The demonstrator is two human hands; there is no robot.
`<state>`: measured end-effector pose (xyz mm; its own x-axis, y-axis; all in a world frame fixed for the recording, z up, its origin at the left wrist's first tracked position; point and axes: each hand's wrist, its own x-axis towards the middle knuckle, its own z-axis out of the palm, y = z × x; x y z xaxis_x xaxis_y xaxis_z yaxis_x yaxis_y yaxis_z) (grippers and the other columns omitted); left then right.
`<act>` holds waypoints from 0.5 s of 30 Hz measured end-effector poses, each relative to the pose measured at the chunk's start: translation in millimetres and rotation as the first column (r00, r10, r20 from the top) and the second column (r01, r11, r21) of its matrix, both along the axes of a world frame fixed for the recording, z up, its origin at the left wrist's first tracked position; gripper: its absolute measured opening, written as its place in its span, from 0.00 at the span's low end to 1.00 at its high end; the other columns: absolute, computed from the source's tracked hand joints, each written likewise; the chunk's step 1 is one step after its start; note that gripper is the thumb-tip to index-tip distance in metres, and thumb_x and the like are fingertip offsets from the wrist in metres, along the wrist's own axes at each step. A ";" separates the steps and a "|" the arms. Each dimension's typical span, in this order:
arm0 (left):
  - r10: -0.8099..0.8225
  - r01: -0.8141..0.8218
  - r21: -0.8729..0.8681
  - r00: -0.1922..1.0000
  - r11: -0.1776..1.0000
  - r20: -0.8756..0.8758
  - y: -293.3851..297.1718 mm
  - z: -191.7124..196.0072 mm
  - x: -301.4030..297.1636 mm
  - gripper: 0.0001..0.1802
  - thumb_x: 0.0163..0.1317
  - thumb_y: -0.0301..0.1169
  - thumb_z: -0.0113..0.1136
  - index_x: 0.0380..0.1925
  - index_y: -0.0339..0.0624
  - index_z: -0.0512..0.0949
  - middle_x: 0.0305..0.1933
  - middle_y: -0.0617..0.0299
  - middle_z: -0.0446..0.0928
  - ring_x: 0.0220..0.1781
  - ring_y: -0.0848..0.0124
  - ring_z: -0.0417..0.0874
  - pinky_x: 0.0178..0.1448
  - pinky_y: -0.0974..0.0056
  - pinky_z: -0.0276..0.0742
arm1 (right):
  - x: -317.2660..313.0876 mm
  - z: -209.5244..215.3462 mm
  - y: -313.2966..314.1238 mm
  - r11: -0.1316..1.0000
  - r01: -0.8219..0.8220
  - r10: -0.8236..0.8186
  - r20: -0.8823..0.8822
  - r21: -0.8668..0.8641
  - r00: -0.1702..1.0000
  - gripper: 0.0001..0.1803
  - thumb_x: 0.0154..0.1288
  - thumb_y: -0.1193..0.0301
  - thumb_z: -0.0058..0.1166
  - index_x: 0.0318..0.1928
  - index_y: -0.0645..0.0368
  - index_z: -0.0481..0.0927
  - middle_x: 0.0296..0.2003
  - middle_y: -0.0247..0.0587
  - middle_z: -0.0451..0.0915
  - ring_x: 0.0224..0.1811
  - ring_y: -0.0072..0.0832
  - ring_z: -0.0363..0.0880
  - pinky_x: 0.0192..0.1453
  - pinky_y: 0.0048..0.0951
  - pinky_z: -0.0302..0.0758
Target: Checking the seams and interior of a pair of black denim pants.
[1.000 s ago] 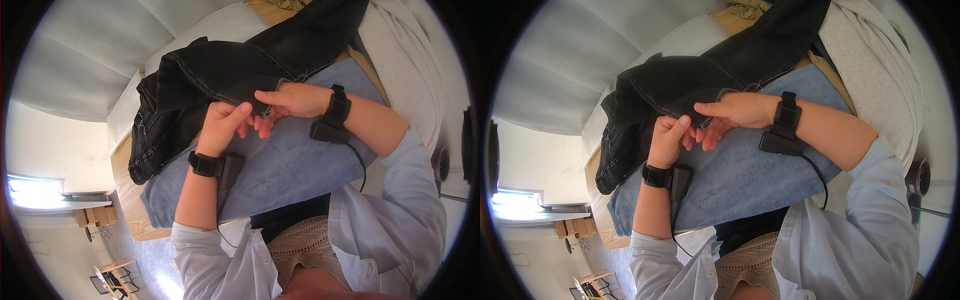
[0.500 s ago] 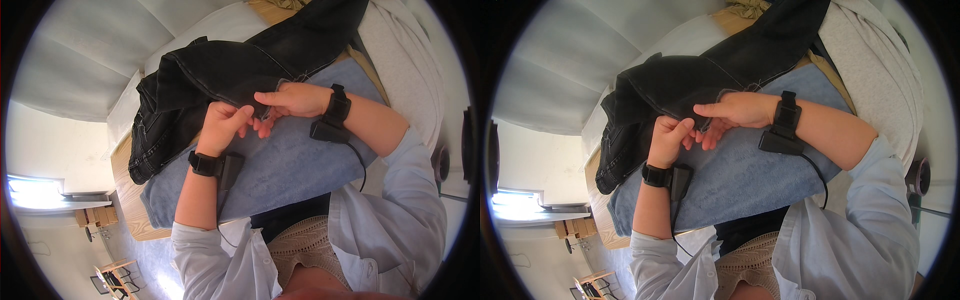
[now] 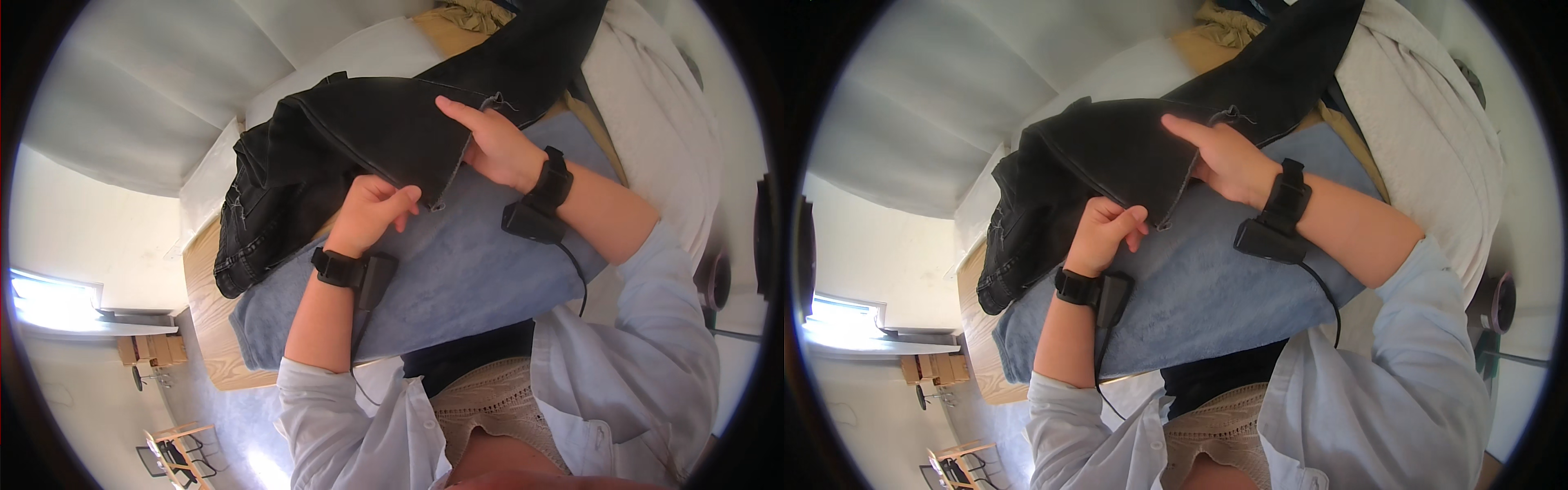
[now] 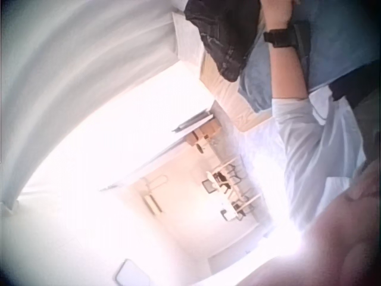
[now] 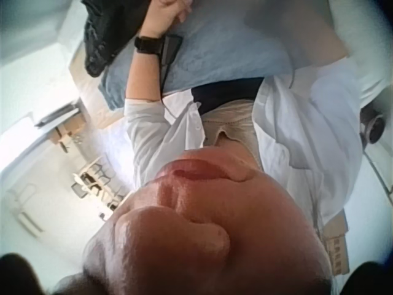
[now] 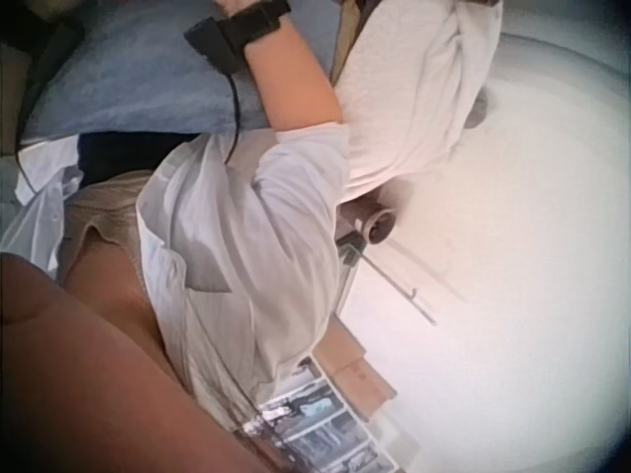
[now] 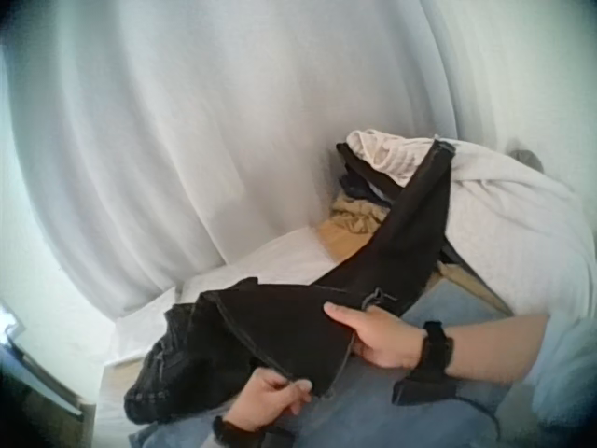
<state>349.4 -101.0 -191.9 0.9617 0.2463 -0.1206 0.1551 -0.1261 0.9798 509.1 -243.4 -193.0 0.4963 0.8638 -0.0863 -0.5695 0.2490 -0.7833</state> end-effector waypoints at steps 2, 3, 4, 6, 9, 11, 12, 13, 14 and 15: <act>-0.048 0.050 0.046 0.998 0.998 -0.035 -0.7 1.8 1.5 0.15 0.59 0.33 0.59 0.18 0.35 0.79 0.12 0.66 0.72 0.15 0.79 0.70 0.24 0.74 0.64 | 3.5 -0.1 1.0 0.998 0.068 -0.067 -0.058 0.017 0.996 0.17 0.68 0.64 0.49 0.49 0.66 0.75 0.44 0.41 0.78 0.46 0.28 0.77 0.53 0.30 0.73; -0.069 0.072 0.066 0.996 0.995 -0.051 -1.4 2.9 2.1 0.15 0.59 0.33 0.59 0.18 0.35 0.79 0.12 0.67 0.72 0.16 0.79 0.70 0.24 0.74 0.64 | 3.8 -1.1 1.7 0.995 0.101 -0.098 -0.086 0.027 0.991 0.16 0.68 0.66 0.49 0.48 0.66 0.75 0.44 0.41 0.78 0.45 0.28 0.77 0.53 0.30 0.73; -0.092 0.098 0.074 0.993 0.992 -0.076 -2.4 4.1 2.7 0.15 0.60 0.33 0.58 0.19 0.35 0.79 0.13 0.66 0.73 0.16 0.79 0.71 0.25 0.73 0.65 | 4.4 -1.8 1.8 0.987 0.161 -0.160 -0.124 -0.003 0.979 0.14 0.68 0.68 0.48 0.48 0.65 0.74 0.43 0.41 0.78 0.45 0.29 0.77 0.53 0.30 0.73; -0.142 0.152 0.087 0.983 0.984 -0.117 -5.0 7.5 3.5 0.14 0.62 0.32 0.56 0.20 0.34 0.79 0.15 0.63 0.74 0.17 0.77 0.73 0.27 0.73 0.68 | 4.7 -1.5 0.9 0.970 0.242 -0.238 -0.162 0.003 0.958 0.13 0.67 0.70 0.48 0.47 0.66 0.75 0.42 0.41 0.79 0.43 0.29 0.78 0.51 0.30 0.74; -0.144 0.146 0.010 0.985 0.989 -0.095 -11.3 15.3 2.4 0.14 0.63 0.31 0.54 0.21 0.34 0.79 0.16 0.63 0.74 0.19 0.77 0.74 0.28 0.74 0.68 | 14.5 12.2 -7.6 0.952 0.283 -0.273 -0.097 0.119 0.957 0.11 0.66 0.72 0.49 0.44 0.66 0.75 0.40 0.41 0.80 0.40 0.29 0.79 0.48 0.30 0.76; -0.070 0.067 0.088 0.997 0.994 0.040 -11.4 25.8 -3.4 0.14 0.63 0.30 0.53 0.22 0.34 0.79 0.17 0.63 0.74 0.20 0.77 0.74 0.29 0.74 0.68 | 24.5 29.9 -19.1 0.950 0.267 -0.259 -0.069 0.160 0.963 0.09 0.65 0.73 0.50 0.43 0.65 0.76 0.39 0.41 0.80 0.38 0.29 0.80 0.46 0.30 0.77; -0.038 0.025 0.120 0.993 0.992 0.110 -11.2 32.6 -8.0 0.13 0.63 0.30 0.53 0.23 0.34 0.79 0.17 0.63 0.74 0.21 0.77 0.75 0.29 0.74 0.68 | 30.9 42.1 -27.3 0.954 0.264 -0.255 -0.083 0.139 0.963 0.09 0.65 0.73 0.50 0.42 0.64 0.76 0.38 0.41 0.80 0.38 0.29 0.80 0.45 0.30 0.77; 0.026 -0.051 0.132 0.983 0.990 0.179 -9.7 40.6 -14.1 0.12 0.63 0.30 0.54 0.25 0.34 0.79 0.18 0.64 0.74 0.21 0.78 0.75 0.29 0.74 0.69 | 35.1 54.5 -34.7 0.950 0.302 -0.294 -0.099 0.078 0.950 0.08 0.65 0.73 0.50 0.42 0.63 0.77 0.37 0.41 0.81 0.37 0.29 0.80 0.44 0.30 0.77; 0.082 -0.122 0.138 0.960 0.983 0.268 -7.2 50.0 -20.7 0.11 0.63 0.30 0.55 0.27 0.34 0.80 0.19 0.65 0.75 0.22 0.79 0.75 0.28 0.73 0.70 | 35.4 65.4 -42.8 0.945 0.323 -0.310 -0.170 0.053 0.935 0.09 0.65 0.72 0.51 0.42 0.63 0.78 0.37 0.41 0.82 0.38 0.30 0.81 0.45 0.29 0.77; 0.156 -0.239 0.204 0.921 0.949 0.356 -5.1 59.3 -28.6 0.09 0.63 0.27 0.54 0.28 0.35 0.80 0.21 0.65 0.76 0.23 0.80 0.75 0.28 0.75 0.69 | 29.9 72.4 -55.2 0.940 0.282 -0.292 0.024 0.194 0.956 0.11 0.65 0.71 0.51 0.43 0.65 0.78 0.38 0.41 0.82 0.40 0.30 0.80 0.48 0.29 0.77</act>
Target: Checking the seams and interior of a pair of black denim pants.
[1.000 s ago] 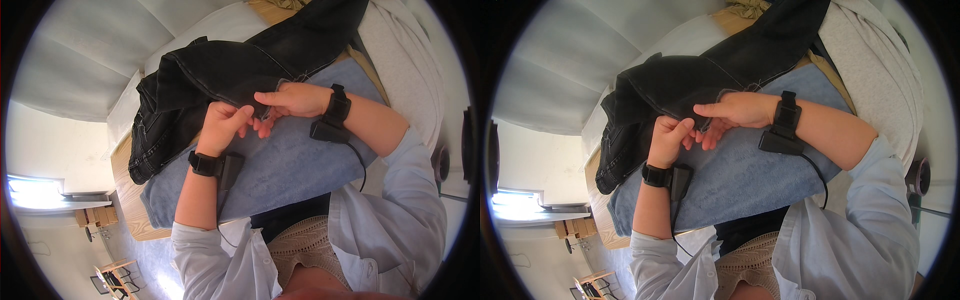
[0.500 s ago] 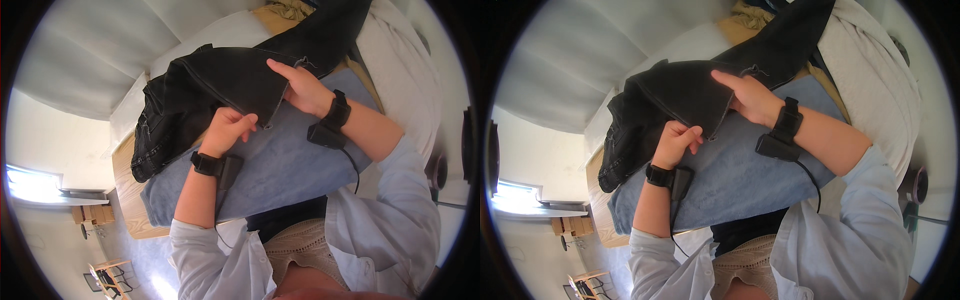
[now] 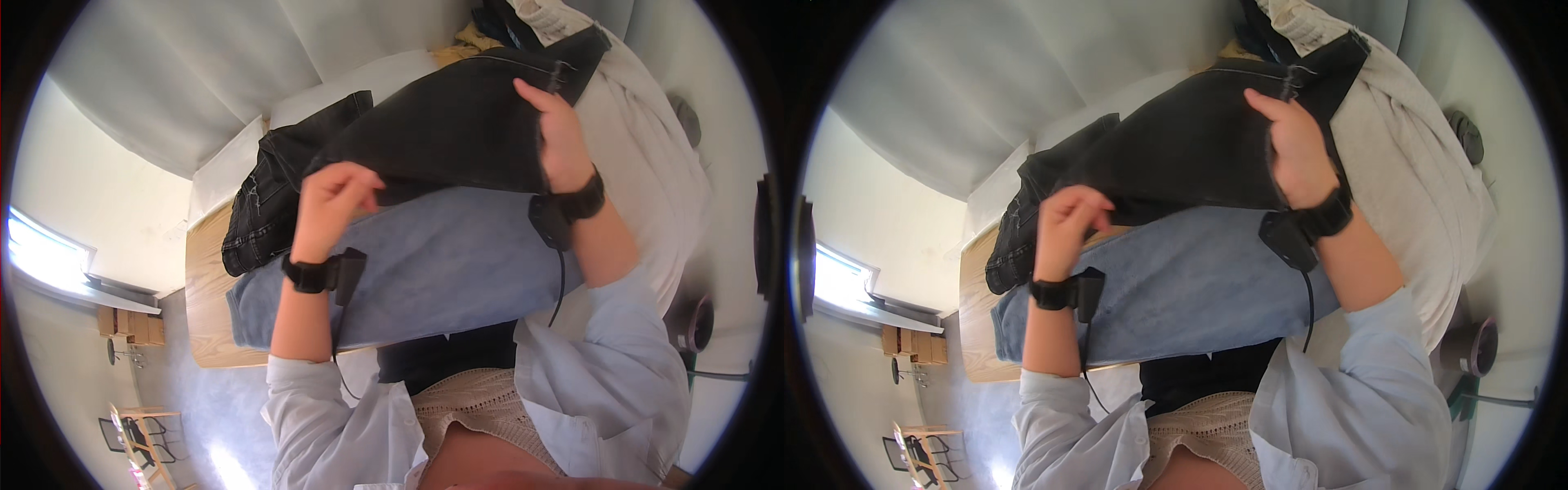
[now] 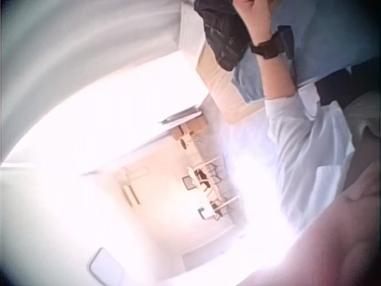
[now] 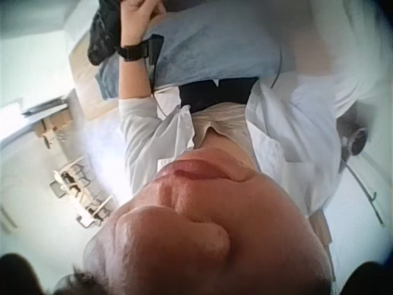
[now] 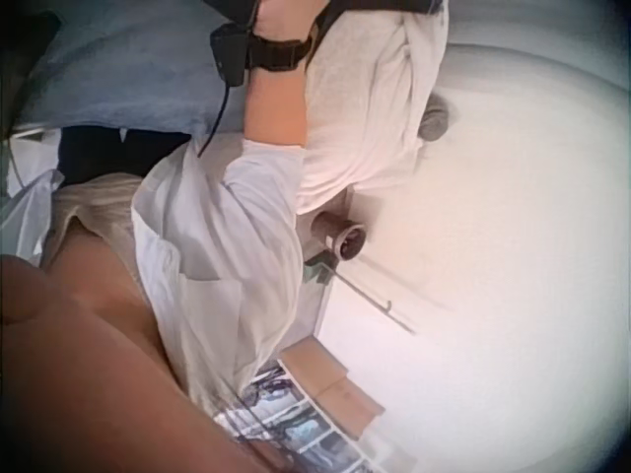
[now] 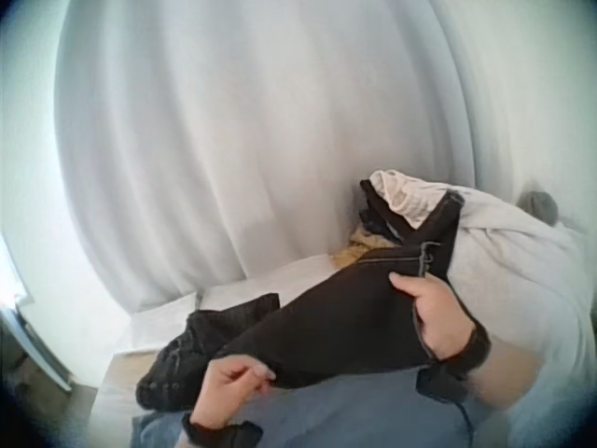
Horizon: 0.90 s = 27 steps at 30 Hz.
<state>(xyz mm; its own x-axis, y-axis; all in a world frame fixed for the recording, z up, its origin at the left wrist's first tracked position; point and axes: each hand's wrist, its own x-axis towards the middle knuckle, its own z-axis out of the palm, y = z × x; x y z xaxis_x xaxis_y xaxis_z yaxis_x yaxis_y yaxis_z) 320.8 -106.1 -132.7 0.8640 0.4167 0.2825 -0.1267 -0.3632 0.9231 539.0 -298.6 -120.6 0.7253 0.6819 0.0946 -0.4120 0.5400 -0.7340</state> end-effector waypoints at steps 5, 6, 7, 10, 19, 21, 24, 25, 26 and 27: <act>0.261 -0.294 0.049 0.904 0.955 0.337 6.9 47.3 -56.2 0.09 0.65 0.28 0.51 0.28 0.36 0.78 0.20 0.66 0.74 0.20 0.81 0.71 0.25 0.76 0.62 | -17.0 38.8 -83.8 0.998 -0.018 0.015 0.052 0.066 0.999 0.18 0.66 0.69 0.51 0.52 0.67 0.75 0.46 0.44 0.79 0.49 0.32 0.78 0.58 0.29 0.71; 0.321 -0.359 0.062 0.890 0.931 0.323 8.3 56.8 -67.3 0.11 0.65 0.29 0.52 0.27 0.36 0.78 0.19 0.67 0.73 0.20 0.81 0.70 0.25 0.76 0.61 | -27.1 40.2 -108.9 0.983 -0.044 0.036 0.049 0.181 0.998 0.18 0.66 0.70 0.50 0.53 0.68 0.74 0.49 0.46 0.78 0.50 0.33 0.77 0.59 0.29 0.71; 0.326 -0.384 0.142 0.892 0.912 0.313 10.0 64.8 -74.7 0.11 0.66 0.30 0.52 0.28 0.36 0.78 0.19 0.67 0.73 0.20 0.81 0.71 0.26 0.76 0.61 | -33.2 43.7 -133.5 0.975 0.025 -0.054 0.124 0.222 0.991 0.19 0.66 0.70 0.49 0.53 0.68 0.74 0.49 0.47 0.78 0.51 0.34 0.77 0.60 0.30 0.70; 0.389 -0.446 0.298 0.892 0.844 0.231 15.9 81.4 -86.9 0.11 0.65 0.31 0.53 0.28 0.36 0.79 0.19 0.67 0.74 0.22 0.82 0.71 0.28 0.76 0.62 | -39.1 53.5 -206.1 0.837 0.461 -0.503 0.081 0.295 0.861 0.22 0.69 0.66 0.41 0.56 0.68 0.71 0.54 0.49 0.75 0.58 0.37 0.72 0.67 0.34 0.63; 0.282 -0.140 0.702 0.955 0.698 -0.089 54.9 49.0 -45.8 0.20 0.54 0.24 0.57 0.49 0.46 0.76 0.46 0.60 0.79 0.51 0.66 0.76 0.58 0.63 0.68 | 5.7 45.7 -321.0 0.697 0.716 -0.679 0.292 -0.031 0.674 0.20 0.71 0.71 0.38 0.57 0.72 0.70 0.54 0.52 0.74 0.53 0.35 0.76 0.60 0.32 0.72; 0.301 -0.043 0.825 0.940 0.564 -0.157 67.6 31.5 -33.5 0.27 0.51 0.22 0.56 0.54 0.50 0.73 0.50 0.59 0.77 0.58 0.60 0.73 0.64 0.58 0.64 | 13.0 43.7 -324.3 0.716 0.696 -0.655 0.300 -0.045 0.693 0.19 0.71 0.71 0.40 0.55 0.72 0.71 0.52 0.51 0.75 0.52 0.34 0.77 0.59 0.31 0.73; 0.530 -0.115 0.931 0.843 0.346 -0.093 89.7 12.6 -25.3 0.26 0.50 0.21 0.54 0.52 0.48 0.74 0.48 0.57 0.78 0.57 0.56 0.74 0.60 0.54 0.68 | 26.6 48.1 -316.8 0.813 0.582 -0.562 0.211 -0.040 0.800 0.18 0.70 0.69 0.43 0.53 0.70 0.73 0.50 0.49 0.77 0.50 0.33 0.78 0.58 0.30 0.73; 0.599 -0.064 0.925 0.778 0.375 -0.189 99.6 10.6 -21.5 0.25 0.50 0.21 0.53 0.51 0.48 0.74 0.48 0.57 0.78 0.57 0.56 0.74 0.59 0.53 0.69 | 31.9 50.9 -310.7 0.875 0.483 -0.473 0.154 -0.031 0.867 0.18 0.69 0.69 0.45 0.52 0.70 0.74 0.49 0.48 0.78 0.49 0.33 0.78 0.57 0.29 0.74; 0.653 -0.027 0.921 0.713 0.388 -0.254 111.8 12.9 -17.9 0.24 0.50 0.21 0.53 0.50 0.48 0.74 0.47 0.57 0.78 0.56 0.56 0.74 0.58 0.53 0.69 | 38.2 54.3 -302.8 0.926 0.377 -0.375 0.100 -0.011 0.922 0.17 0.69 0.69 0.46 0.51 0.69 0.75 0.49 0.47 0.79 0.49 0.33 0.79 0.56 0.29 0.74; 0.694 -0.003 0.917 0.655 0.399 -0.299 122.8 16.0 -16.8 0.23 0.50 0.21 0.52 0.49 0.49 0.74 0.47 0.56 0.77 0.56 0.56 0.74 0.57 0.52 0.70 | 45.1 54.8 -290.5 0.900 0.437 -0.435 0.102 0.012 0.894 0.17 0.67 0.67 0.50 0.50 0.67 0.76 0.46 0.44 0.80 0.47 0.32 0.79 0.56 0.28 0.74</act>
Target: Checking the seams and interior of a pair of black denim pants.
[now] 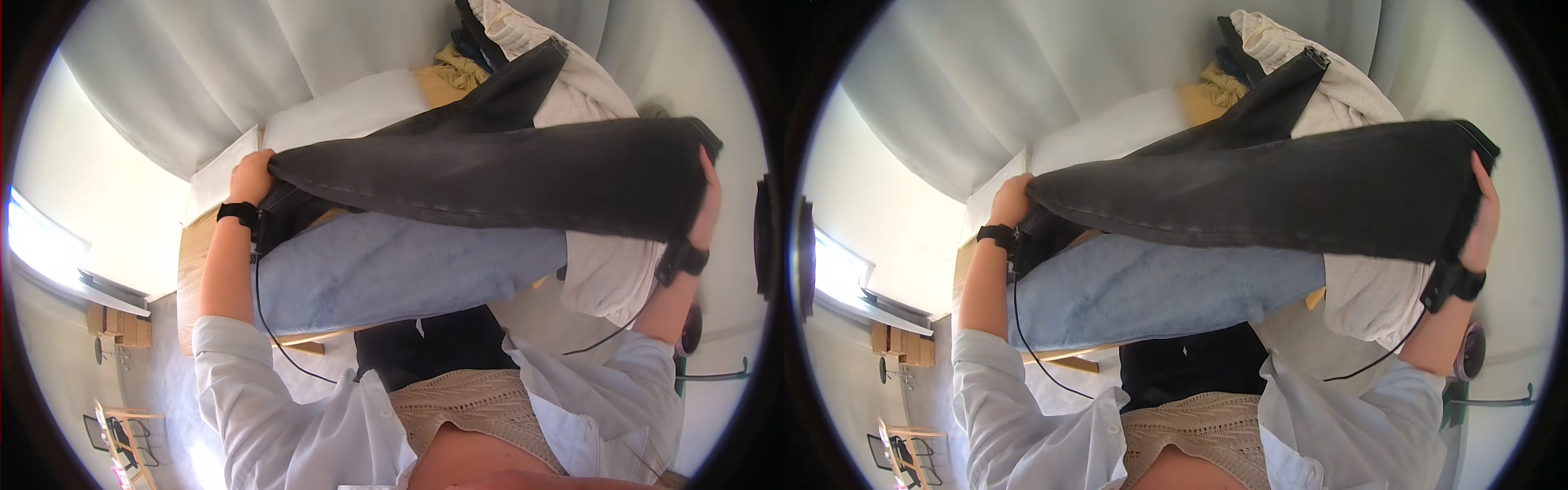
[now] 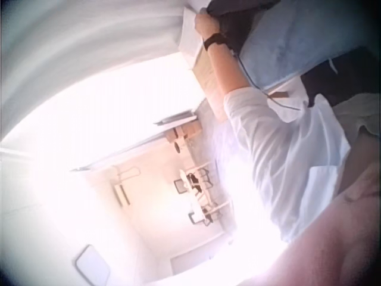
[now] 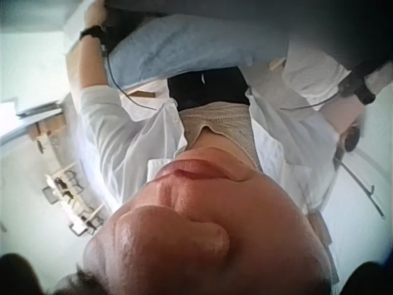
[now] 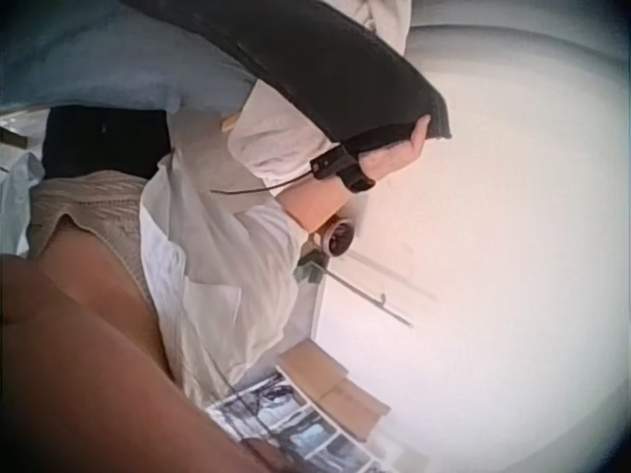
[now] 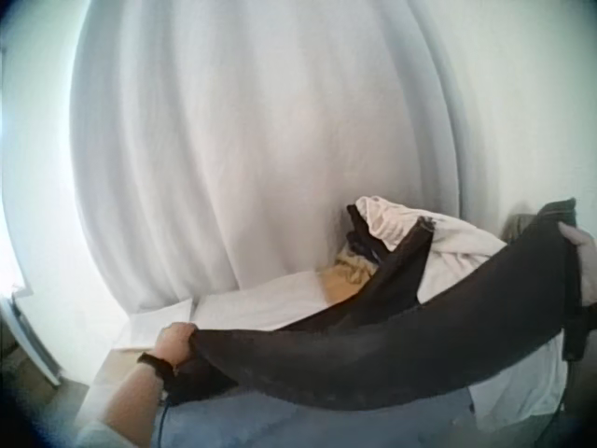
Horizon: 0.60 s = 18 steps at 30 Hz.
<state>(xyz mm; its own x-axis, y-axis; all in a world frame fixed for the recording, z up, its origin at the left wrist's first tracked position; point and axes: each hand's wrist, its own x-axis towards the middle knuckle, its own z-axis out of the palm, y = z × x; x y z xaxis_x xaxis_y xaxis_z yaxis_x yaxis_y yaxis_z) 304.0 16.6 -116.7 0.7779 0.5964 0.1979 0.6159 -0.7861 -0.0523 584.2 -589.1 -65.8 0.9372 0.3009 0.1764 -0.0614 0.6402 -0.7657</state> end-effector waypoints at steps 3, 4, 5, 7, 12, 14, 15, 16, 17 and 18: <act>-0.116 -0.010 0.375 0.943 0.927 0.312 33.6 23.8 -18.4 0.21 0.51 0.19 0.48 0.46 0.47 0.76 0.46 0.56 0.78 0.52 0.56 0.76 0.54 0.53 0.71 | 17.7 9.9 35.3 0.995 -0.046 0.043 -0.037 -0.087 0.998 0.18 0.66 0.66 0.51 0.50 0.67 0.76 0.46 0.44 0.81 0.46 0.32 0.80 0.55 0.29 0.74; -0.138 -0.050 0.472 0.925 0.880 0.355 46.5 41.4 -30.8 0.21 0.50 0.18 0.48 0.45 0.46 0.76 0.47 0.55 0.78 0.52 0.55 0.76 0.54 0.54 0.72 | 19.9 10.6 47.3 0.992 -0.087 0.085 -0.030 -0.088 0.996 0.18 0.66 0.66 0.51 0.50 0.66 0.76 0.46 0.43 0.80 0.46 0.31 0.79 0.55 0.29 0.74; -0.176 -0.112 0.528 0.868 0.842 0.464 56.4 57.7 -45.3 0.21 0.49 0.17 0.47 0.45 0.44 0.76 0.46 0.55 0.78 0.52 0.55 0.76 0.54 0.55 0.72 | 21.1 9.7 59.9 0.988 -0.129 0.128 -0.024 -0.090 0.992 0.17 0.66 0.66 0.51 0.50 0.66 0.76 0.46 0.42 0.80 0.46 0.31 0.79 0.55 0.29 0.74; -0.163 -0.267 0.618 0.819 0.739 0.550 68.7 85.2 -82.9 0.22 0.48 0.17 0.47 0.44 0.42 0.77 0.45 0.53 0.78 0.50 0.54 0.77 0.54 0.55 0.72 | 17.3 1.4 82.7 0.975 -0.203 0.198 -0.066 -0.088 0.978 0.17 0.66 0.66 0.51 0.50 0.65 0.76 0.46 0.40 0.80 0.46 0.29 0.79 0.54 0.29 0.74; -0.195 -0.231 0.552 0.772 0.801 0.606 51.5 79.8 -191.5 0.17 0.51 0.19 0.50 0.43 0.35 0.76 0.42 0.48 0.77 0.47 0.50 0.76 0.54 0.54 0.70 | 6.5 -43.5 131.7 0.859 -0.509 0.496 -0.167 -0.044 0.852 0.15 0.66 0.69 0.50 0.49 0.65 0.76 0.44 0.40 0.80 0.45 0.29 0.79 0.52 0.29 0.76; -0.146 -0.123 0.452 0.845 0.883 0.515 32.0 53.5 -229.0 0.15 0.52 0.17 0.49 0.41 0.32 0.76 0.39 0.47 0.77 0.46 0.51 0.77 0.52 0.56 0.71 | 3.8 -64.4 147.1 0.840 -0.510 0.469 -0.225 -0.185 0.854 0.15 0.65 0.71 0.50 0.49 0.67 0.76 0.44 0.43 0.80 0.44 0.30 0.80 0.51 0.30 0.76; -0.056 -0.104 0.301 0.877 0.948 0.478 17.9 36.2 -246.3 0.17 0.51 0.14 0.47 0.42 0.33 0.76 0.40 0.48 0.77 0.47 0.52 0.77 0.52 0.58 0.71 | 2.2 -73.9 153.2 0.827 -0.496 0.433 -0.263 -0.266 0.862 0.15 0.65 0.72 0.50 0.49 0.67 0.75 0.44 0.44 0.80 0.43 0.30 0.80 0.51 0.30 0.76; 0.022 -0.057 0.078 0.921 0.995 0.389 4.8 20.4 -259.0 0.20 0.50 0.12 0.46 0.44 0.34 0.74 0.41 0.49 0.76 0.46 0.56 0.77 0.52 0.59 0.71 | -0.2 -82.7 158.3 0.798 -0.508 0.457 -0.225 -0.325 0.861 0.14 0.64 0.73 0.50 0.49 0.68 0.75 0.44 0.43 0.80 0.43 0.29 0.80 0.50 0.29 0.76; 0.141 -0.124 -0.114 0.977 0.986 0.163 -6.7 11.2 -268.9 0.24 0.45 0.10 0.48 0.45 0.35 0.74 0.44 0.51 0.76 0.51 0.58 0.76 0.56 0.61 0.70 | -2.8 -89.8 162.5 0.781 -0.541 0.497 -0.216 -0.312 0.841 0.14 0.64 0.74 0.50 0.49 0.68 0.74 0.45 0.43 0.80 0.44 0.28 0.80 0.50 0.29 0.76; 0.076 -0.043 -0.323 0.993 0.945 0.091 -23.7 1.1 -277.1 0.28 0.40 0.08 0.50 0.46 0.36 0.75 0.47 0.53 0.76 0.55 0.60 0.75 0.61 0.62 0.68 | -5.1 -95.0 166.9 0.775 -0.541 0.488 -0.234 -0.326 0.841 0.15 0.64 0.74 0.50 0.49 0.67 0.74 0.45 0.43 0.80 0.44 0.28 0.80 0.50 0.28 0.76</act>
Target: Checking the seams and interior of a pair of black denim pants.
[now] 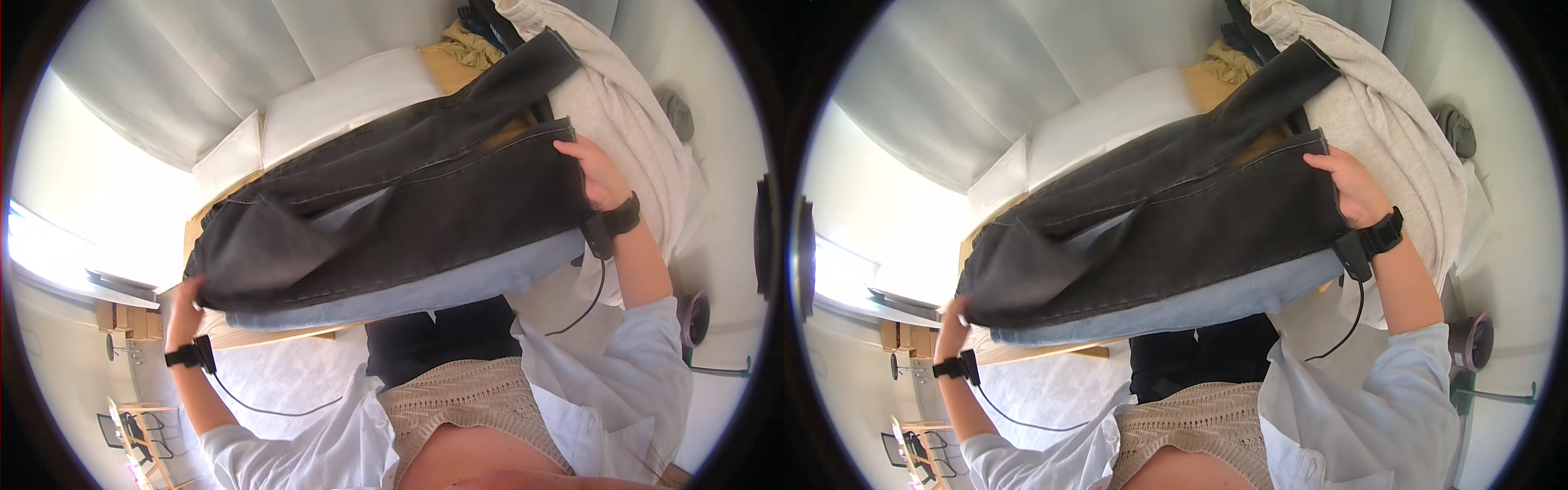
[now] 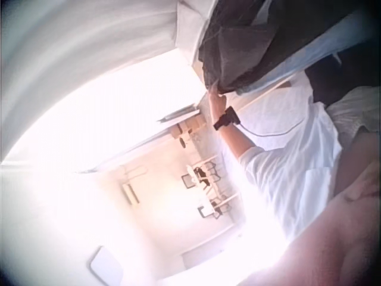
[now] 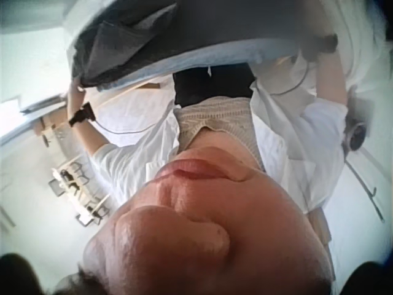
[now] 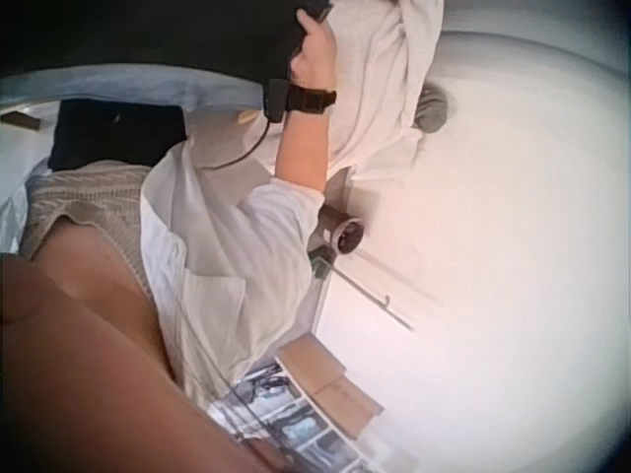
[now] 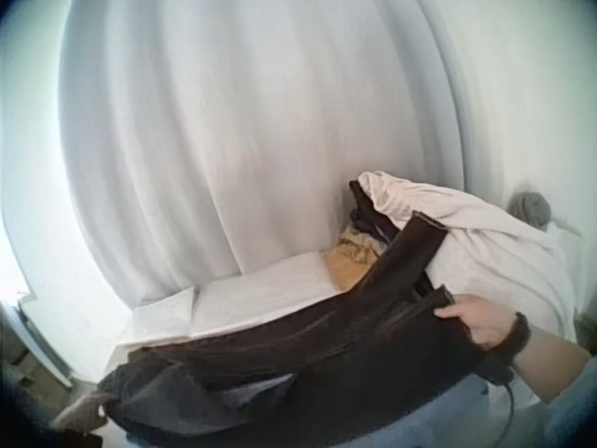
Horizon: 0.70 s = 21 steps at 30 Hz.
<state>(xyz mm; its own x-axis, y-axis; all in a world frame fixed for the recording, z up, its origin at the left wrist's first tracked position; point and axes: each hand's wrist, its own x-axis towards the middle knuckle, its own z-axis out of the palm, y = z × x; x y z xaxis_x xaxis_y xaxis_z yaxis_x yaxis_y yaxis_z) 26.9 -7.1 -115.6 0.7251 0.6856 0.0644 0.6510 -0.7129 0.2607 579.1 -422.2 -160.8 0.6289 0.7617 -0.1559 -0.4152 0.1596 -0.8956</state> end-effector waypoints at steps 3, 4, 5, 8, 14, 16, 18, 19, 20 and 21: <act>0.059 -0.064 -0.119 0.997 0.991 -0.050 -30.1 13.7 9.1 0.34 0.35 0.07 0.44 0.48 0.39 0.75 0.50 0.54 0.76 0.60 0.60 0.73 0.67 0.62 0.63 | -4.2 -0.8 7.9 0.997 0.017 -0.011 0.085 -0.074 0.996 0.15 0.65 0.72 0.50 0.50 0.66 0.74 0.46 0.41 0.79 0.46 0.26 0.78 0.52 0.26 0.74; -0.004 0.008 -0.047 0.995 0.999 0.099 -36.2 22.9 25.9 0.33 0.37 0.07 0.43 0.48 0.38 0.75 0.50 0.55 0.76 0.59 0.61 0.73 0.66 0.62 0.63 | -5.4 2.7 9.9 0.998 0.009 -0.005 0.072 -0.065 0.997 0.15 0.66 0.71 0.50 0.51 0.65 0.74 0.46 0.40 0.79 0.46 0.25 0.78 0.52 0.26 0.73; 0.027 -0.031 0.021 0.982 0.999 0.185 -42.1 34.2 47.1 0.32 0.38 0.08 0.42 0.48 0.37 0.75 0.50 0.55 0.76 0.58 0.62 0.74 0.65 0.62 0.64 | -7.8 7.1 11.5 0.998 0.016 -0.013 0.057 -0.063 0.998 0.15 0.66 0.71 0.50 0.51 0.65 0.74 0.46 0.39 0.79 0.47 0.25 0.77 0.52 0.25 0.73; -0.110 0.145 -0.054 0.906 0.988 0.410 -76.4 58.0 116.7 0.17 0.58 0.18 0.47 0.48 0.38 0.75 0.50 0.59 0.77 0.54 0.69 0.75 0.60 0.64 0.66 | -21.0 21.4 15.1 0.996 0.064 -0.053 0.183 -0.059 0.982 0.15 0.67 0.69 0.50 0.51 0.64 0.74 0.46 0.36 0.79 0.47 0.22 0.76 0.52 0.24 0.72; -0.546 0.568 -0.146 0.821 0.810 0.164 -149.7 32.4 228.9 0.36 0.50 0.35 0.67 0.59 0.35 0.66 0.55 0.48 0.73 0.59 0.55 0.72 0.62 0.61 0.67 | -43.1 63.6 4.1 0.965 0.107 -0.187 0.342 0.241 0.921 0.14 0.68 0.70 0.49 0.51 0.62 0.75 0.46 0.34 0.79 0.46 0.21 0.76 0.52 0.23 0.72; -0.574 0.579 -0.041 0.814 0.814 0.086 -158.9 21.2 236.9 0.37 0.51 0.32 0.64 0.61 0.35 0.62 0.55 0.44 0.72 0.60 0.51 0.71 0.63 0.60 0.67 | -40.9 77.4 -1.9 0.943 0.134 -0.243 0.354 0.306 0.903 0.14 0.68 0.70 0.49 0.51 0.62 0.75 0.46 0.35 0.79 0.47 0.21 0.76 0.53 0.23 0.71; -0.483 0.487 -0.085 0.873 0.869 0.065 -159.9 13.1 236.4 0.35 0.51 0.27 0.59 0.61 0.35 0.61 0.54 0.41 0.72 0.59 0.50 0.71 0.62 0.59 0.68 | -37.1 85.1 -4.2 0.913 0.164 -0.311 0.379 0.372 0.872 0.13 0.69 0.71 0.48 0.50 0.62 0.75 0.46 0.35 0.79 0.46 0.21 0.77 0.54 0.23 0.71; -0.476 0.489 -0.093 0.869 0.867 0.134 -157.1 11.5 233.0 0.34 0.50 0.25 0.57 0.61 0.34 0.62 0.53 0.41 0.72 0.58 0.49 0.72 0.61 0.59 0.68 | -35.4 85.6 -2.1 0.910 0.120 -0.283 0.383 0.397 0.879 0.13 0.69 0.71 0.48 0.50 0.62 0.75 0.45 0.35 0.79 0.46 0.21 0.77 0.53 0.23 0.71; -0.439 0.456 -0.133 0.888 0.880 0.138 -153.0 11.6 227.9 0.33 0.49 0.23 0.54 0.60 0.34 0.62 0.51 0.40 0.73 0.57 0.49 0.73 0.61 0.59 0.68 | -33.9 84.1 2.3 0.904 0.119 -0.285 0.372 0.410 0.883 0.13 0.69 0.71 0.49 0.50 0.62 0.75 0.45 0.35 0.79 0.46 0.22 0.77 0.53 0.23 0.71; -0.400 0.419 -0.172 0.906 0.891 0.138 -147.5 11.9 221.9 0.32 0.48 0.21 0.52 0.59 0.34 0.63 0.50 0.39 0.74 0.56 0.49 0.73 0.60 0.58 0.68 | -32.9 81.2 8.5 0.898 0.118 -0.286 0.359 0.423 0.889 0.13 0.69 0.71 0.49 0.50 0.63 0.75 0.45 0.35 0.79 0.46 0.22 0.77 0.53 0.23 0.71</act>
<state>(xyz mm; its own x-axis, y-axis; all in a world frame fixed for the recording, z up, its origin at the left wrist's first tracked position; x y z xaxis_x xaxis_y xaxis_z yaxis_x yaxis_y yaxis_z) 248.8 -154.6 -103.7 0.9411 0.3351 0.0444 0.2770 -0.8398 0.4668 546.1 -413.8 -79.5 0.7180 0.5564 0.4182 0.0468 0.5610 -0.8265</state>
